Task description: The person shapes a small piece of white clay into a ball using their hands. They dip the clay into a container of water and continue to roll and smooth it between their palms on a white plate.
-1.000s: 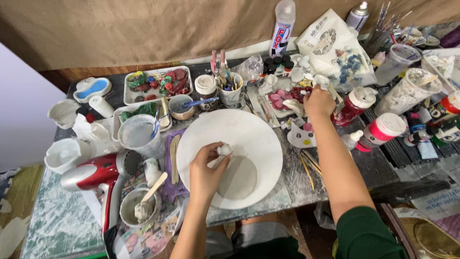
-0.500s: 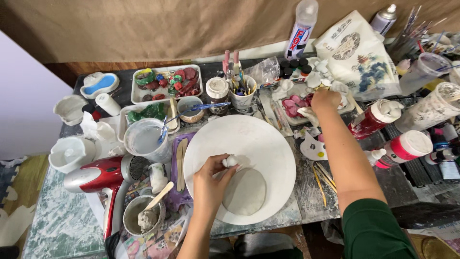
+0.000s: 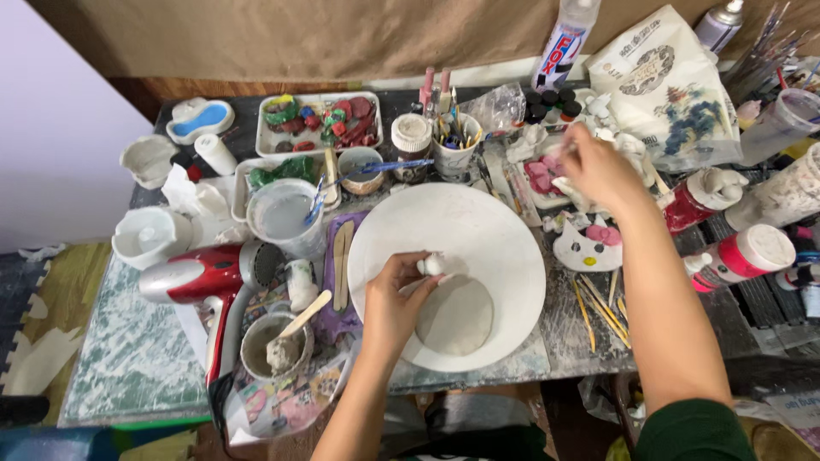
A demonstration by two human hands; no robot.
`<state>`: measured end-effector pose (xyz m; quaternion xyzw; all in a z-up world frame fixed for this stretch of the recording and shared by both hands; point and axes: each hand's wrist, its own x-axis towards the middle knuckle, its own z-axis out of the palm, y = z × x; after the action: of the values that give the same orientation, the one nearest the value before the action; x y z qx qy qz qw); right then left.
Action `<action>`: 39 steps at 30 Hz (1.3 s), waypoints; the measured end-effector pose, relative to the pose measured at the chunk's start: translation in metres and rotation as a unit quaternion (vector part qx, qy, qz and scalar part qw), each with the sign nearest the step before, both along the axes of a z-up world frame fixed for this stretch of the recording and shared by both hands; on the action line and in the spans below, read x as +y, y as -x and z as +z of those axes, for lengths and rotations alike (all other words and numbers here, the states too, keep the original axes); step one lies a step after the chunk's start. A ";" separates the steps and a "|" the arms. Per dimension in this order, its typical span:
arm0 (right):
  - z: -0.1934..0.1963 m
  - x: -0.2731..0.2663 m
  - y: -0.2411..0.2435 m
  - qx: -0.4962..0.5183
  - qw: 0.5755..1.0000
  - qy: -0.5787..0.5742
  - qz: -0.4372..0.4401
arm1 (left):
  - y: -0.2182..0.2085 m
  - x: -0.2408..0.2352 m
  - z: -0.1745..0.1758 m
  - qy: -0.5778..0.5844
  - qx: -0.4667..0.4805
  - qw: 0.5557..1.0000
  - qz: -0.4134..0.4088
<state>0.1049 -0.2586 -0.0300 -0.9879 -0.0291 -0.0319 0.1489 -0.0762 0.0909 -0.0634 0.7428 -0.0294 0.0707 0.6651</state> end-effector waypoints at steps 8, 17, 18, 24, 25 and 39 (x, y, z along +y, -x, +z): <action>0.005 0.111 0.138 0.033 0.948 -0.201 0.246 | 0.016 0.014 0.002 0.017 -0.077 0.995 -0.067; -0.002 0.133 0.194 -0.093 0.916 -0.315 0.231 | 0.049 0.020 0.016 0.019 -0.110 0.984 -0.138; -0.003 0.135 0.202 -0.078 0.902 -0.365 0.217 | 0.051 0.020 0.016 0.022 -0.107 0.983 -0.148; -0.011 0.143 0.223 -0.073 0.882 -0.338 0.319 | 0.058 0.011 0.017 0.028 -0.105 0.982 -0.157; -0.013 0.144 0.223 -0.080 0.878 -0.347 0.319 | 0.058 0.010 0.017 0.031 -0.112 0.980 -0.162; -0.040 0.159 0.229 0.052 0.667 -0.726 0.156 | 0.062 -0.015 0.007 0.161 0.042 0.978 -0.127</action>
<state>-0.1242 -0.1000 -0.0705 -0.5481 -0.1423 0.0325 0.8236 -0.1386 0.0760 -0.0562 0.6187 -0.0836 -0.0422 0.7801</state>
